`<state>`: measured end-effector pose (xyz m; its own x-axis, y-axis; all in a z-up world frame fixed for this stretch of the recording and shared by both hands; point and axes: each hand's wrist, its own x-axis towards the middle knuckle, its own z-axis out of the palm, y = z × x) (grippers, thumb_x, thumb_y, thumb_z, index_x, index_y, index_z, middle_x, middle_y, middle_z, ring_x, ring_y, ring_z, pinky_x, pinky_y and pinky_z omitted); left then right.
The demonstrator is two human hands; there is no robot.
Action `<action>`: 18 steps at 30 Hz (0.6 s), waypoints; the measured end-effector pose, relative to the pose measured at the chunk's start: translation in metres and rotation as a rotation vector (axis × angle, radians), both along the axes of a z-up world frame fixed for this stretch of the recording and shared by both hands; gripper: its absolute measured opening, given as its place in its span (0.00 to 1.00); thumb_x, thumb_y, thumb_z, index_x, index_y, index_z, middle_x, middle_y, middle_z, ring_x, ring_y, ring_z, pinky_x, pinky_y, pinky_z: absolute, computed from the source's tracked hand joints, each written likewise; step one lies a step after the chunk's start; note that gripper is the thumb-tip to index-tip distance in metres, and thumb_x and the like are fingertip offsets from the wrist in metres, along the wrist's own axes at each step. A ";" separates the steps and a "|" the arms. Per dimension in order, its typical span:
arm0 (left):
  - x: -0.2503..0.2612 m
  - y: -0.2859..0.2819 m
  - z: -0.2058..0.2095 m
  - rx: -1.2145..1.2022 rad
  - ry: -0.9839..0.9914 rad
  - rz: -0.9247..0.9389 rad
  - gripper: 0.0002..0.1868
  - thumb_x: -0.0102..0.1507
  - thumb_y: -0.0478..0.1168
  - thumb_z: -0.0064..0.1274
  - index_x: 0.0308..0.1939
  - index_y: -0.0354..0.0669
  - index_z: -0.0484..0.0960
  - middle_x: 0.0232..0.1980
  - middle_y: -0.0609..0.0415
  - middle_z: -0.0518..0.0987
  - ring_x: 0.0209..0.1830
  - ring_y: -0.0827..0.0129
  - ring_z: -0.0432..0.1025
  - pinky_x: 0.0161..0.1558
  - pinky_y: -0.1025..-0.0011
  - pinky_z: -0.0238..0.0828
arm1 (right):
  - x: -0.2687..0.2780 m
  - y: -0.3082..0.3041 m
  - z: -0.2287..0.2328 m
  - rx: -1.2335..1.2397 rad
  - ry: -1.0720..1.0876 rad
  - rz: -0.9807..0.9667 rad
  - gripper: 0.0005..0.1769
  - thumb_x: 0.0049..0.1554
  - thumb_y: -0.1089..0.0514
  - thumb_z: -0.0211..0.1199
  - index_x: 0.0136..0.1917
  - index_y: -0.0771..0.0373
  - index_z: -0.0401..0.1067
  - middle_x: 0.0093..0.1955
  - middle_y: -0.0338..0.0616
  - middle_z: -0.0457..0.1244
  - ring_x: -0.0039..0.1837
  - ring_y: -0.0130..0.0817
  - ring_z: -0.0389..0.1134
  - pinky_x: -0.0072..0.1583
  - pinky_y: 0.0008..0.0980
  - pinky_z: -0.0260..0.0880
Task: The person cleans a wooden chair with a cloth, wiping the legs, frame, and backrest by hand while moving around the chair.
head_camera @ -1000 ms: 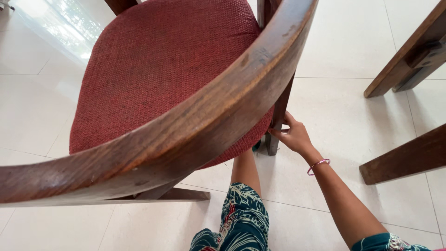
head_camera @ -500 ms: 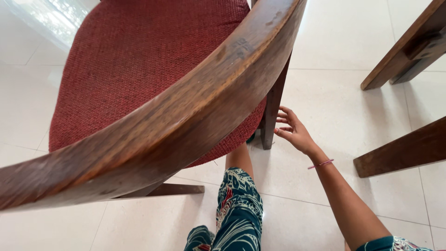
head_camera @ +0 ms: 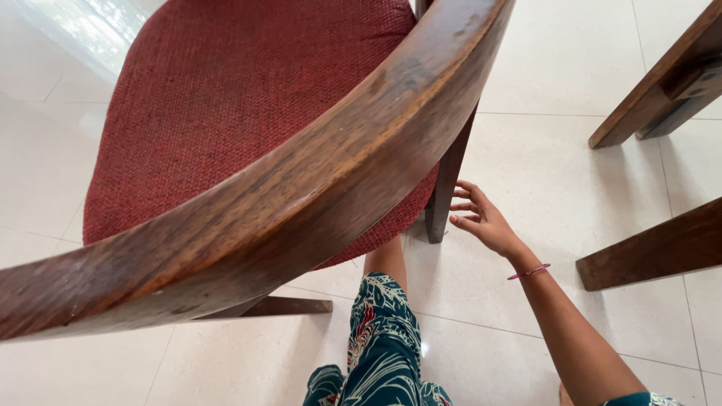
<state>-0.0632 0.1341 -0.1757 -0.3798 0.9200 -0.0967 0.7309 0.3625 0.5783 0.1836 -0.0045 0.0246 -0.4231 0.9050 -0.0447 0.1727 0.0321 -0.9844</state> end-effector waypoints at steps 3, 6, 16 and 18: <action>-0.002 -0.009 -0.004 -0.001 -0.023 0.013 0.23 0.72 0.42 0.40 0.69 0.39 0.69 0.66 0.51 0.72 0.63 0.64 0.66 0.67 0.68 0.59 | -0.002 0.001 -0.003 0.014 0.038 0.019 0.45 0.54 0.51 0.67 0.79 0.57 0.52 0.72 0.52 0.58 0.66 0.42 0.66 0.63 0.43 0.71; 0.001 -0.015 -0.003 0.026 -0.080 0.026 0.23 0.72 0.42 0.41 0.69 0.38 0.69 0.67 0.51 0.71 0.64 0.63 0.66 0.67 0.67 0.59 | -0.005 0.005 -0.007 0.003 0.035 -0.009 0.43 0.54 0.54 0.66 0.78 0.58 0.53 0.70 0.49 0.58 0.62 0.39 0.66 0.62 0.41 0.72; 0.047 -0.117 0.064 0.322 -1.158 0.182 0.23 0.71 0.41 0.42 0.69 0.36 0.68 0.68 0.49 0.70 0.65 0.61 0.65 0.68 0.65 0.57 | -0.020 0.002 -0.027 0.050 0.111 -0.107 0.39 0.54 0.56 0.68 0.75 0.57 0.58 0.64 0.42 0.59 0.56 0.32 0.61 0.58 0.34 0.70; 0.060 -0.141 0.078 0.490 -1.230 0.239 0.23 0.71 0.41 0.43 0.69 0.35 0.68 0.68 0.49 0.70 0.65 0.61 0.65 0.68 0.65 0.57 | -0.015 0.010 -0.028 0.079 0.159 -0.099 0.38 0.54 0.56 0.68 0.75 0.59 0.59 0.63 0.43 0.59 0.56 0.32 0.61 0.59 0.34 0.68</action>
<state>-0.0029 -0.0068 -0.0981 -0.4399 0.8817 -0.1707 -0.4042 -0.0247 0.9143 0.1689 0.0057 -0.0037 -0.3276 0.9407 0.0885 0.0219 0.1012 -0.9946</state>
